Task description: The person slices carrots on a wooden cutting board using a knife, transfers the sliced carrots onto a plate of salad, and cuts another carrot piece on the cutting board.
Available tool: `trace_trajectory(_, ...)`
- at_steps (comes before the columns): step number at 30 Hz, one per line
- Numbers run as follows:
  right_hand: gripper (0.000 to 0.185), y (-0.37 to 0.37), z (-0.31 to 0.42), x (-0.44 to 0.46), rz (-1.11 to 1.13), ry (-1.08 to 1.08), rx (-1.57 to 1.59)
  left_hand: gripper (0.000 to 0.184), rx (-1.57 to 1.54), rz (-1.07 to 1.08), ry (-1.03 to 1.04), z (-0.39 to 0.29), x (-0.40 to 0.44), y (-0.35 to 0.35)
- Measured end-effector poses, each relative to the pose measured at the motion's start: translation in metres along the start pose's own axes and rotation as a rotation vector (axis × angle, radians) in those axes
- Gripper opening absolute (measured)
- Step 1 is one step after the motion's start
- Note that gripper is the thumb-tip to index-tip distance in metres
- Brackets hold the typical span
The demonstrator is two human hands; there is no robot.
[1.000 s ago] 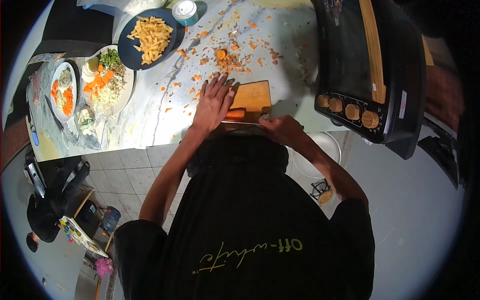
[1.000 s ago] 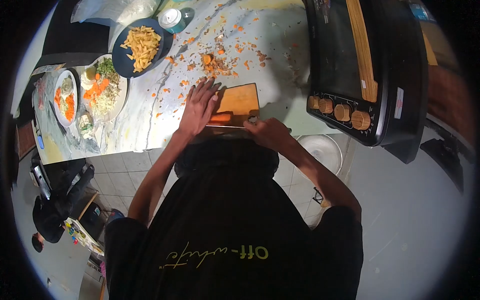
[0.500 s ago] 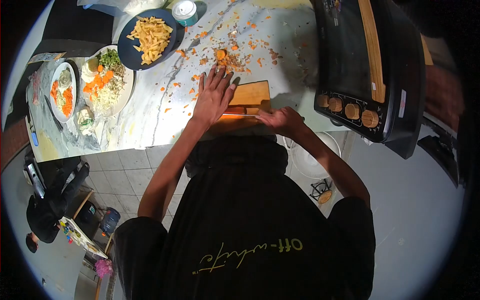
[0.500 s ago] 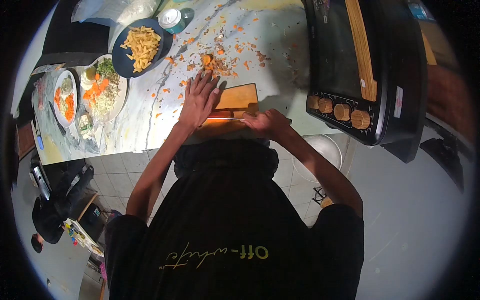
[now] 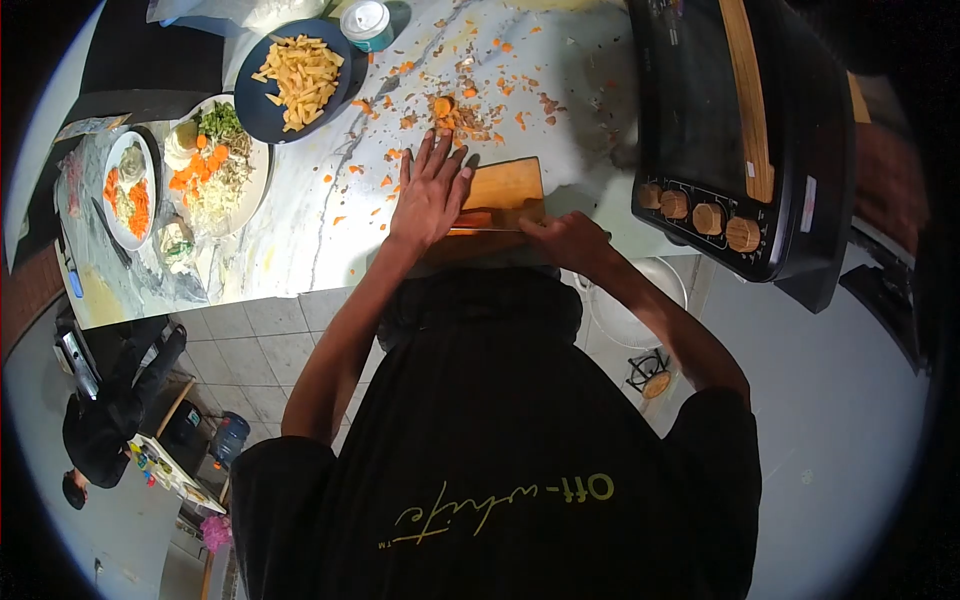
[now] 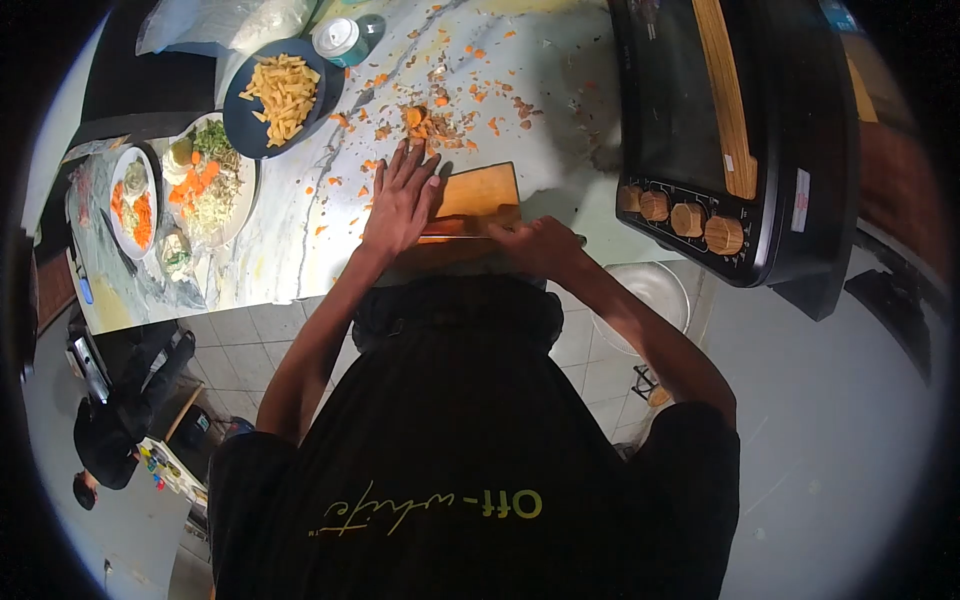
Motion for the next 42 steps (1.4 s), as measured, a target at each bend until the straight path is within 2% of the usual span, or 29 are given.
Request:
trace_trajectory(8, 0.018, 0.000, -0.011, 0.010, 0.094, 0.010, -0.015, 0.048, 0.011, 0.026, -0.014, 0.004, 0.011, -0.002)
trace_trajectory(10, 0.022, 0.000, -0.008, 0.011, 0.200, 0.034, -0.047, 0.048, 0.022, 0.017, -0.011, 0.004, 0.011, -0.002)
trace_trajectory(14, 0.028, -0.010, 0.004, 0.008, 0.176, 0.038, 0.021, 0.048, -0.001, -0.009, -0.012, 0.005, 0.004, 0.001)
trace_trajectory(16, 0.032, 0.005, 0.001, 0.005, 0.317, 0.115, 0.020, 0.047, 0.010, -0.005, -0.013, 0.005, 0.001, 0.004)
trace_trajectory(20, 0.041, 0.001, 0.008, 0.000, 0.224, 0.101, 0.063, 0.047, 0.026, 0.002, -0.019, 0.004, -0.005, 0.007)
trace_trajectory(25, 0.020, 0.007, 0.013, -0.008, 0.183, 0.064, 0.026, 0.047, 0.052, 0.044, -0.039, 0.001, -0.009, 0.011)
trace_trajectory(29, 0.019, 0.006, 0.010, -0.007, 0.186, 0.079, -0.004, 0.047, 0.052, 0.007, -0.014, 0.001, -0.007, 0.008)
trace_trajectory(42, 0.041, 0.000, 0.002, 0.002, 0.186, 0.069, -0.039, 0.044, 0.039, -0.020, -0.003, 0.001, 0.001, 0.000)
Point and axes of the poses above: each hand's wrist, its own x-axis towards the middle knuckle, its own y-axis out of the palm, z = x × y, the point moved 8 cm from there along x, towards the middle knuckle, and after that the axes turned 6 degrees about z, right-handed, at the moved point
